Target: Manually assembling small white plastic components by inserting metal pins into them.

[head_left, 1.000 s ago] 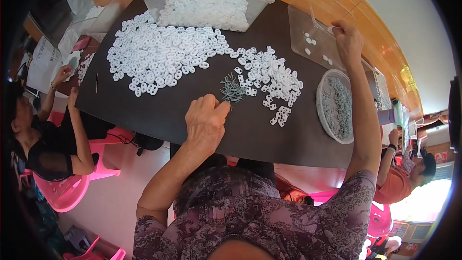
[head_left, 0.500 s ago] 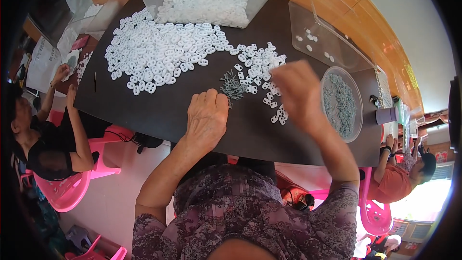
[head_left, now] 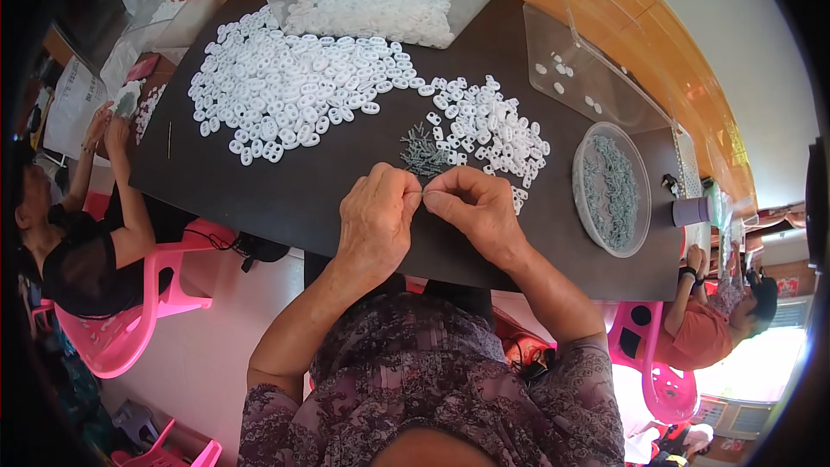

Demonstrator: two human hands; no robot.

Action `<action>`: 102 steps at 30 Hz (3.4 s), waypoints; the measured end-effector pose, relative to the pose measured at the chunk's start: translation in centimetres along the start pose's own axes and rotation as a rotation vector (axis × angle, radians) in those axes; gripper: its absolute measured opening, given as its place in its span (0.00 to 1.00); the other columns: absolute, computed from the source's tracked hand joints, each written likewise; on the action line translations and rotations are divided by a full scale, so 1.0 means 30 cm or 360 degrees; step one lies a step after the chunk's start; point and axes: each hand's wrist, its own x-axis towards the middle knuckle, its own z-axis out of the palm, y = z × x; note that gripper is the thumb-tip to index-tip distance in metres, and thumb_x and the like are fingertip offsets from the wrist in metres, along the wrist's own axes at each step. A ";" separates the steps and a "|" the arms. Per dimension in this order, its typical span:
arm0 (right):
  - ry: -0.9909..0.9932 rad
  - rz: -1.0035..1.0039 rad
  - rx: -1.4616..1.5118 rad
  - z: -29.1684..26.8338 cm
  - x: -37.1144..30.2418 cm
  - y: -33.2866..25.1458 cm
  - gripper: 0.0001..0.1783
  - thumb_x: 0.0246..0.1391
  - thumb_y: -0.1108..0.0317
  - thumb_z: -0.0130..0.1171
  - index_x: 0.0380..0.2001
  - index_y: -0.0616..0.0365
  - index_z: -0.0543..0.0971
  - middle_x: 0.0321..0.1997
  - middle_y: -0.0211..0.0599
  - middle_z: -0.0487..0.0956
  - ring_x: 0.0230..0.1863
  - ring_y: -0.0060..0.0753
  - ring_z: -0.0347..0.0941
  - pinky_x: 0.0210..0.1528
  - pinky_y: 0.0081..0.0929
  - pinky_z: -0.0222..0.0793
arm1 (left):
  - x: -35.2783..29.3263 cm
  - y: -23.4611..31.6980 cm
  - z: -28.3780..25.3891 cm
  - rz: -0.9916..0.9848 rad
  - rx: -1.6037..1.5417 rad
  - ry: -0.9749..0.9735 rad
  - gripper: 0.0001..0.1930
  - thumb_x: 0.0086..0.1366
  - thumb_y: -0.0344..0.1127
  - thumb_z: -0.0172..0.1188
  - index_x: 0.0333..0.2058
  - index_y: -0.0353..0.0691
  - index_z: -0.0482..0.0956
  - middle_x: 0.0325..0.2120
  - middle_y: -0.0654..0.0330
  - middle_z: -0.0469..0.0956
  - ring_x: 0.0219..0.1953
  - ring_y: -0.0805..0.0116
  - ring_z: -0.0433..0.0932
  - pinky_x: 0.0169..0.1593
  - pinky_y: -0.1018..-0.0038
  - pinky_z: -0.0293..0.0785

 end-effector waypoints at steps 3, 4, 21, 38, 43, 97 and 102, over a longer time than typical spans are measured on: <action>-0.0025 0.0048 0.0056 0.000 -0.004 0.003 0.07 0.51 0.72 0.62 0.31 0.64 0.79 0.28 0.26 0.78 0.30 0.12 0.69 0.32 0.14 0.66 | -0.001 0.008 -0.001 0.0132 0.0160 0.0054 0.08 0.52 0.21 0.59 0.30 0.38 0.70 0.26 0.57 0.70 0.26 0.55 0.70 0.29 0.63 0.66; -0.0027 0.0055 0.0046 0.000 -0.004 0.009 0.07 0.51 0.71 0.62 0.31 0.63 0.79 0.29 0.24 0.78 0.30 0.12 0.69 0.32 0.14 0.66 | -0.002 0.009 -0.001 0.0116 0.0132 0.0048 0.08 0.53 0.22 0.59 0.29 0.38 0.70 0.26 0.57 0.70 0.25 0.55 0.70 0.29 0.63 0.66; 0.0276 -0.0322 -0.0630 -0.047 -0.040 0.055 0.04 0.49 0.74 0.60 0.28 0.62 0.77 0.26 0.29 0.75 0.28 0.17 0.69 0.30 0.18 0.65 | 0.015 -0.029 0.012 0.0447 0.0878 -0.0142 0.07 0.50 0.28 0.59 0.23 0.39 0.68 0.21 0.57 0.65 0.25 0.60 0.68 0.30 0.67 0.62; 0.0615 -0.0680 -0.0691 -0.106 -0.089 0.119 0.04 0.46 0.80 0.61 0.26 0.61 0.76 0.23 0.34 0.72 0.22 0.28 0.67 0.26 0.24 0.63 | 0.024 0.005 -0.024 -0.0068 0.0106 0.0170 0.09 0.54 0.24 0.61 0.35 0.36 0.74 0.31 0.55 0.74 0.30 0.56 0.73 0.33 0.67 0.69; 0.0597 -0.0661 -0.0603 -0.102 -0.085 0.125 0.05 0.46 0.80 0.61 0.26 0.61 0.76 0.22 0.34 0.71 0.23 0.28 0.67 0.25 0.24 0.63 | -0.060 0.025 -0.090 0.0242 0.0478 -0.0034 0.17 0.39 0.32 0.71 0.30 0.37 0.76 0.31 0.61 0.72 0.30 0.62 0.70 0.34 0.68 0.66; 0.0696 -0.0571 -0.0304 -0.121 -0.087 0.139 0.03 0.48 0.79 0.61 0.28 0.63 0.77 0.26 0.33 0.74 0.25 0.21 0.68 0.27 0.19 0.64 | 0.278 -0.001 0.191 0.0917 0.0982 -0.0794 0.06 0.47 0.30 0.57 0.21 0.37 0.81 0.25 0.54 0.75 0.31 0.60 0.75 0.38 0.67 0.65; 0.0737 -0.0543 -0.0289 -0.125 -0.086 0.137 0.02 0.49 0.78 0.61 0.28 0.63 0.78 0.26 0.31 0.74 0.25 0.18 0.68 0.28 0.18 0.64 | 0.226 0.007 0.193 0.1097 0.1014 -0.0719 0.06 0.46 0.31 0.57 0.21 0.37 0.81 0.24 0.54 0.74 0.30 0.61 0.74 0.38 0.67 0.64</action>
